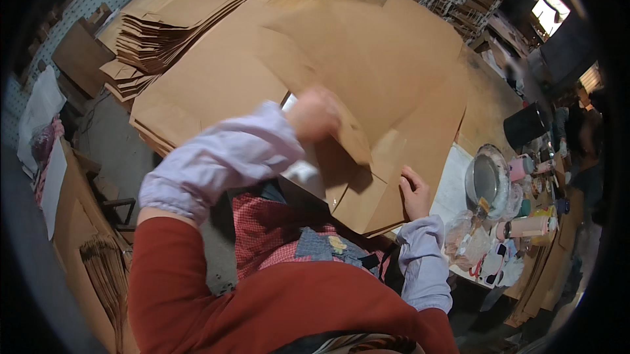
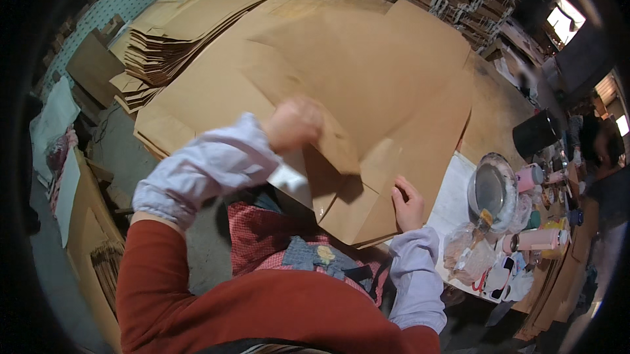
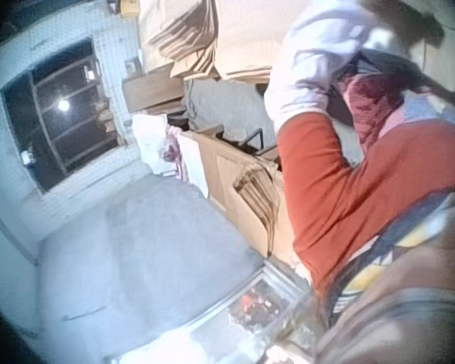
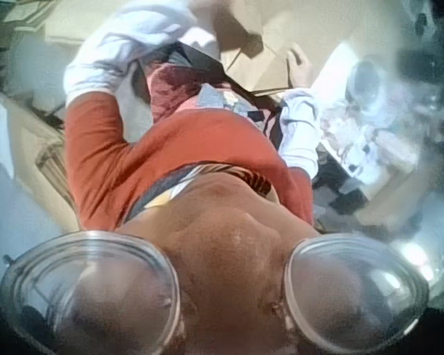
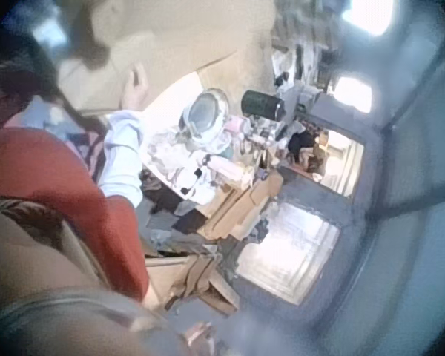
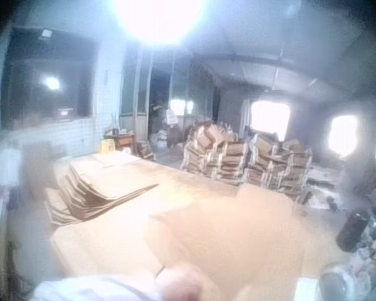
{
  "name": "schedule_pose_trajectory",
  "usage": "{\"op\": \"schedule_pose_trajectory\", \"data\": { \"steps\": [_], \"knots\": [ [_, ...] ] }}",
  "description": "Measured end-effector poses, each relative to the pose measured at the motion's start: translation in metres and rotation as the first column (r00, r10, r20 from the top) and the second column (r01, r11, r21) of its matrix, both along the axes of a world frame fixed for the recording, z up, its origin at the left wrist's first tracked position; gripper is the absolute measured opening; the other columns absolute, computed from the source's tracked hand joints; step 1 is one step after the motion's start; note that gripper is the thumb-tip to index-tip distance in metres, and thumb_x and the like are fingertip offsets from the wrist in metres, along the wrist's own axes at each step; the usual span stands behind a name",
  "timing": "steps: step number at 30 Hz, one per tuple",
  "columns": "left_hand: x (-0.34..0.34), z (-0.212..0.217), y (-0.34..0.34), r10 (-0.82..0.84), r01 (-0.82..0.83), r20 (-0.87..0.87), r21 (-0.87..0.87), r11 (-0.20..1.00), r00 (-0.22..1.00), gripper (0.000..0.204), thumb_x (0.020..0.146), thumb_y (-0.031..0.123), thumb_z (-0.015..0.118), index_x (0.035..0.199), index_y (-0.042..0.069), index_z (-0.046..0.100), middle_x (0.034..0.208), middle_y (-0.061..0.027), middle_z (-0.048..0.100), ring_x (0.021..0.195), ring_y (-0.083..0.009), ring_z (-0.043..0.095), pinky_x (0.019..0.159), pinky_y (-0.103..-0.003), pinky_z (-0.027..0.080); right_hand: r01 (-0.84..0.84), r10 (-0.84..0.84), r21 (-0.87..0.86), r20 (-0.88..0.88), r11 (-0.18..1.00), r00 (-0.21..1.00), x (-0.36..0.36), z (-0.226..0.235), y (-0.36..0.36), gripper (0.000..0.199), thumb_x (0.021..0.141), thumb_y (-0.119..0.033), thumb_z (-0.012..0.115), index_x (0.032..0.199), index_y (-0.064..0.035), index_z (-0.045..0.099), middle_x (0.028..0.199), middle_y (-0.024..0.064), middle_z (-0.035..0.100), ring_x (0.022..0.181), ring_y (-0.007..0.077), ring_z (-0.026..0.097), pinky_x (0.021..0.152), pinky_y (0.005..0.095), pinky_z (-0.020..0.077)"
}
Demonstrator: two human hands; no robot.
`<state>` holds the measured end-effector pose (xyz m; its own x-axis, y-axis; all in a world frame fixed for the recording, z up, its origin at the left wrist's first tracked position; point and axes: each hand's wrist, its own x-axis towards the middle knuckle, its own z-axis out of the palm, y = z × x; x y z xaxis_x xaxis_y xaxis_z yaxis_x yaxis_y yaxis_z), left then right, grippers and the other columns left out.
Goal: The person repeatedly folds brown paper sheets into small box shapes, applies glue with a brush to the flaps, and presses them to seal. The person handles multiple paper sheets one at a time, folding and gluing each into a finished box.
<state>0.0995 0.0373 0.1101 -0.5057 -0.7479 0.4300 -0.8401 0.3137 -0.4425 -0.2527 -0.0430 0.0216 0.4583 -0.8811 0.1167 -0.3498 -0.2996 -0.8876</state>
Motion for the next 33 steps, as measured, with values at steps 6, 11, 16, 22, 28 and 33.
{"op": "schedule_pose_trajectory", "data": {
  "steps": [6,11,16,22,28,33],
  "knots": [
    [0.157,0.018,0.073,0.356,-0.344,-0.251,0.094,0.934,0.9,0.048,0.071,-0.001,0.06,0.119,0.001,0.063,0.121,-0.0146,0.065,0.115,-0.0335,0.059,0.096,-0.04,0.05,0.05,-0.073,-0.196,-0.116,0.979,0.991,0.0,-0.029,0.004,0.02,0.089,-0.005,0.064,0.106,0.0046,0.068,0.129,0.0177,0.062,0.121,0.0263,0.057,0.103,0.0351,0.0442],
    [0.219,-0.049,0.11,0.568,-0.442,-0.22,0.433,0.785,0.793,0.056,0.067,-0.01,0.055,0.122,0.003,0.063,0.125,-0.0159,0.063,0.123,-0.0327,0.054,0.107,-0.047,0.04,0.048,-0.061,-0.153,-0.077,0.987,0.995,0.003,-0.025,0.007,0.021,0.087,-0.006,0.065,0.106,0.0041,0.067,0.13,0.0173,0.061,0.123,0.0284,0.057,0.102,0.0365,0.0452],
    [0.231,-0.037,0.132,0.681,-0.484,-0.301,0.52,0.704,0.668,0.051,0.072,-0.008,0.05,0.115,0.01,0.069,0.117,-0.0137,0.067,0.114,-0.0336,0.06,0.102,-0.045,0.044,0.028,-0.048,-0.156,-0.125,0.987,0.991,0.001,-0.021,0.007,0.023,0.087,-0.006,0.065,0.108,0.0028,0.067,0.13,0.0151,0.061,0.125,0.0295,0.055,0.105,0.0374,0.0428],
    [0.192,0.015,0.203,0.733,-0.536,-0.317,0.52,0.665,0.602,0.022,0.08,-0.001,0.061,0.099,0.004,0.072,0.102,-0.0181,0.069,0.103,-0.0347,0.063,0.094,-0.043,0.045,0.025,-0.046,-0.19,-0.11,0.982,0.993,0.004,-0.022,0.01,0.022,0.086,-0.006,0.064,0.107,0.0013,0.067,0.13,0.0155,0.061,0.126,0.0315,0.054,0.107,0.0384,0.0417],
    [0.143,0.054,0.216,0.88,-0.642,0.157,0.741,0.195,0.448,0.041,0.076,0.004,0.067,0.117,0.003,0.063,0.117,-0.0186,0.065,0.118,-0.0347,0.057,0.104,-0.05,0.04,-0.003,-0.024,-0.195,-0.135,0.981,0.991,0.001,-0.014,0.009,0.024,0.086,-0.008,0.066,0.108,0.0016,0.066,0.131,0.017,0.06,0.124,0.0342,0.055,0.105,0.0389,0.0423],
    [0.002,0.052,0.102,0.388,-0.068,-0.514,0.534,0.842,0.765,0.043,0.077,0.006,0.066,0.119,0.003,0.06,0.113,-0.0179,0.062,0.109,-0.0361,0.057,0.091,-0.04,0.049,0.039,-0.098,-0.289,-0.194,0.957,0.976,-0.014,-0.005,-0.001,0.039,0.083,-0.01,0.069,0.119,0.0022,0.06,0.128,0.0193,0.058,0.117,0.0356,0.057,0.1,0.0397,0.0452]
  ]
}}
